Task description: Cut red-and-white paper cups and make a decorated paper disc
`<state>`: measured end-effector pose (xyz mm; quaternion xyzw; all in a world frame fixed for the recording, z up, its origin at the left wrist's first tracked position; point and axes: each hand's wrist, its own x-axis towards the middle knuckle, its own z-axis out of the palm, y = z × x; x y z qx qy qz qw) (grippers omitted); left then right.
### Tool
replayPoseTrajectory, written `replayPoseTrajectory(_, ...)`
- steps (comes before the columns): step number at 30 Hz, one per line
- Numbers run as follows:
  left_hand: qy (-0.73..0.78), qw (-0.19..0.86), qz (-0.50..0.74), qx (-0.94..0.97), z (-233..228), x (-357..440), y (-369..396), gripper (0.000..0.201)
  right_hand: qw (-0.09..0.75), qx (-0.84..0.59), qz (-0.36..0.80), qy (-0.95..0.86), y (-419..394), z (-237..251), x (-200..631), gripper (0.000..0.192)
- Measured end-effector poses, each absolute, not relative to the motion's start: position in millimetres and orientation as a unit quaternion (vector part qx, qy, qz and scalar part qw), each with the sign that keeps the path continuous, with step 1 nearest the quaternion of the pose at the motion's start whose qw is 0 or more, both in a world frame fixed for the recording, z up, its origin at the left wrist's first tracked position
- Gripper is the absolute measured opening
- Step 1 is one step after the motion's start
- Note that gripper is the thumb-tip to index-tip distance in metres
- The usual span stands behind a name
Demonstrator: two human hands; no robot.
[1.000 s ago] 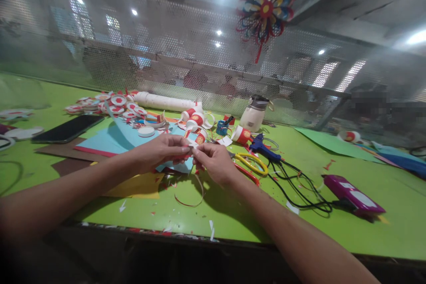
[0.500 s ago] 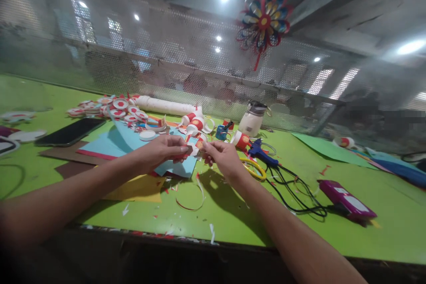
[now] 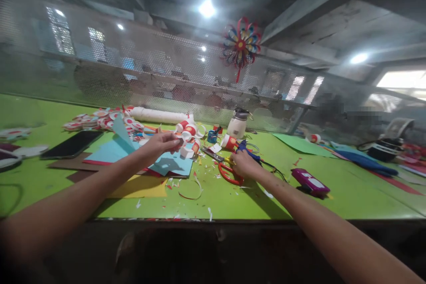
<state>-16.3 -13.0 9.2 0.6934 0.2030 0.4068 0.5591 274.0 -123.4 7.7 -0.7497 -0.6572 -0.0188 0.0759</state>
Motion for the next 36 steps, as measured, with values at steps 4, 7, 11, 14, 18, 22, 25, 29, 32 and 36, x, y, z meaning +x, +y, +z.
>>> replayPoseTrajectory(4, 0.204, 0.577, 0.382, 0.693, 8.8, -16.5, -13.2, 0.021, 0.006, -0.761, -0.052, -0.647, -127.9, 3.3, 279.8, 0.043)
replayPoseTrajectory(7, 0.204, 0.583, 0.380, 0.688, 15.7, -17.4, -16.5, 0.023, -0.030, -0.769, -0.061, -0.636, -120.7, 6.2, 281.6, 0.055)
replayPoseTrajectory(11, 0.183, 0.604, 0.377, 0.678, 32.6, -17.2, -23.6, 0.026, -0.069, -0.766, -0.050, -0.637, -108.1, 14.0, 283.7, 0.063)
replayPoseTrajectory(14, 0.160, 0.623, 0.376, 0.667, 41.9, -17.3, -30.4, 0.027, -0.093, -0.765, -0.031, -0.636, -101.5, 18.1, 282.3, 0.043)
replayPoseTrajectory(18, 0.143, 0.644, 0.374, 0.652, 41.0, -18.2, -38.3, 0.025, -0.094, -0.751, 0.006, -0.654, -100.8, 20.5, 279.0, 0.037)
replayPoseTrajectory(22, 0.152, 0.680, 0.364, 0.618, 31.5, -17.9, -41.9, 0.024, -0.065, -0.713, 0.056, -0.696, -107.3, 22.2, 278.3, 0.055)
replayPoseTrajectory(25, 0.167, 0.696, 0.367, 0.594, 26.0, -17.9, -42.4, 0.023, -0.045, -0.697, 0.086, -0.710, -109.9, 18.8, 280.0, 0.064)
replayPoseTrajectory(29, 0.177, 0.713, 0.369, 0.570, 24.1, -19.0, -42.7, 0.023, -0.002, -0.714, 0.117, -0.690, -104.7, 7.6, 283.8, 0.069)
replayPoseTrajectory(32, 0.188, 0.720, 0.388, 0.544, 25.3, -20.2, -42.7, 0.023, 0.013, -0.732, 0.099, -0.674, -103.4, 4.6, 287.2, 0.049)
replayPoseTrajectory(36, 0.206, 0.720, 0.440, 0.495, 28.1, -21.7, -42.4, 0.020, 0.073, -0.700, 0.095, -0.704, -125.7, 14.5, 292.1, 0.039)
